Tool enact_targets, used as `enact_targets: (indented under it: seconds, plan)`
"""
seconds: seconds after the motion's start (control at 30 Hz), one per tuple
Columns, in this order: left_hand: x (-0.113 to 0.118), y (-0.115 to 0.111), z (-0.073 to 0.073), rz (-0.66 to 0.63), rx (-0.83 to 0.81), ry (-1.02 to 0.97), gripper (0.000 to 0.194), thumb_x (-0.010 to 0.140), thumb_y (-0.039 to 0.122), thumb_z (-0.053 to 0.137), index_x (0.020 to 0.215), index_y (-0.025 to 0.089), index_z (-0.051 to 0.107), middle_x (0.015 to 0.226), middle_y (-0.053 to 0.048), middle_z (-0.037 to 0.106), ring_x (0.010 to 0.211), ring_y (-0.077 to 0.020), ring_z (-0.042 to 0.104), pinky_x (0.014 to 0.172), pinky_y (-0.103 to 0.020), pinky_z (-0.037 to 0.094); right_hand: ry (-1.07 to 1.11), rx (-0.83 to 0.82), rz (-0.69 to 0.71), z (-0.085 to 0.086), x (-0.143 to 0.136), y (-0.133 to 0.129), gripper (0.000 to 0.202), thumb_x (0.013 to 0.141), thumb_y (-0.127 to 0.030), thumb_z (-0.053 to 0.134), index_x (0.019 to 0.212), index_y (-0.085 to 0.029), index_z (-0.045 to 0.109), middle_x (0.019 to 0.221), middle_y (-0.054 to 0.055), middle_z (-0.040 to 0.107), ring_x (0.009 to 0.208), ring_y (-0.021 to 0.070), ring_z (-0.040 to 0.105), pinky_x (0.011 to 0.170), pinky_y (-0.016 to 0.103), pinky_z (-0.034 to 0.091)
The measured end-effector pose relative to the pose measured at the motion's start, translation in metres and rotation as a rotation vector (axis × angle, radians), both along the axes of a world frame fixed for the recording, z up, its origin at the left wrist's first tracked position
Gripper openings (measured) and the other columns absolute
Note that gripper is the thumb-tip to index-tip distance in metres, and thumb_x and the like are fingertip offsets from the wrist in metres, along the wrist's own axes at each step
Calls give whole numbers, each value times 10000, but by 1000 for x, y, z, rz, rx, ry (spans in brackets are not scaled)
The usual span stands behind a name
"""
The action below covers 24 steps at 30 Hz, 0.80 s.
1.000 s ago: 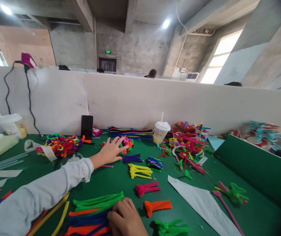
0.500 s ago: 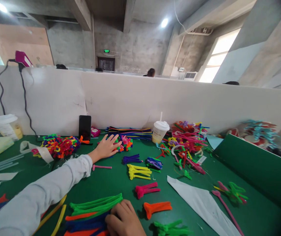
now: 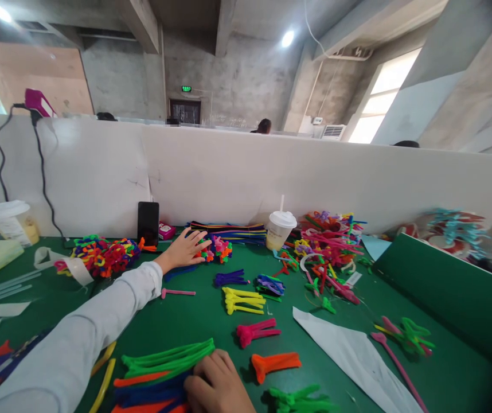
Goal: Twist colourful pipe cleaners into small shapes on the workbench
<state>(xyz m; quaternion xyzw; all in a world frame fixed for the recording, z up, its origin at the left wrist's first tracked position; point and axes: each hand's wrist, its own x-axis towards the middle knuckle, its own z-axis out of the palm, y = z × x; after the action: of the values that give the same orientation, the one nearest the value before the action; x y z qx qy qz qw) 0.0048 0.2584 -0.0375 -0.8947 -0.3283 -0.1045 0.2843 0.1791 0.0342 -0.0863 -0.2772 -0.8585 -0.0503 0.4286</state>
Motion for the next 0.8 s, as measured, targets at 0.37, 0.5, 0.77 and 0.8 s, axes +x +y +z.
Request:
enact_targets:
  seconds: [0.37, 0.5, 0.77, 0.8]
  plan:
    - [33, -14, 12, 84, 64, -118, 526, 821, 467, 369, 1220, 129, 420, 1191, -141, 485, 1105, -257, 400, 972, -435, 208, 34, 19, 10, 7, -2, -2, 254, 857, -171, 342, 646, -180, 482, 575, -15, 452, 550, 98, 379, 571, 223, 277]
    - [40, -12, 18, 69, 56, -206, 383, 832, 407, 378, 1065, 152, 544, 1067, -113, 538, 1022, -235, 444, 942, -422, 242, 37, 43, 9, 4, -2, 0, 279, 879, -212, 318, 656, -184, 484, 575, -14, 454, 550, 99, 386, 571, 222, 279]
    - [42, -3, 30, 106, -58, -369, 236, 839, 260, 398, 785, 195, 619, 946, -45, 557, 924, -175, 478, 924, -407, 238, -3, 12, -1, 4, -1, -2, 221, 842, -172, 362, 657, -189, 480, 591, -13, 460, 560, 102, 391, 581, 229, 290]
    - [42, -2, 31, 120, -64, -381, 234, 838, 267, 400, 790, 194, 617, 946, -47, 557, 925, -178, 477, 920, -412, 237, -1, 11, -1, 4, -1, -2, 217, 839, -169, 364, 657, -189, 480, 589, -13, 458, 559, 102, 391, 580, 229, 290]
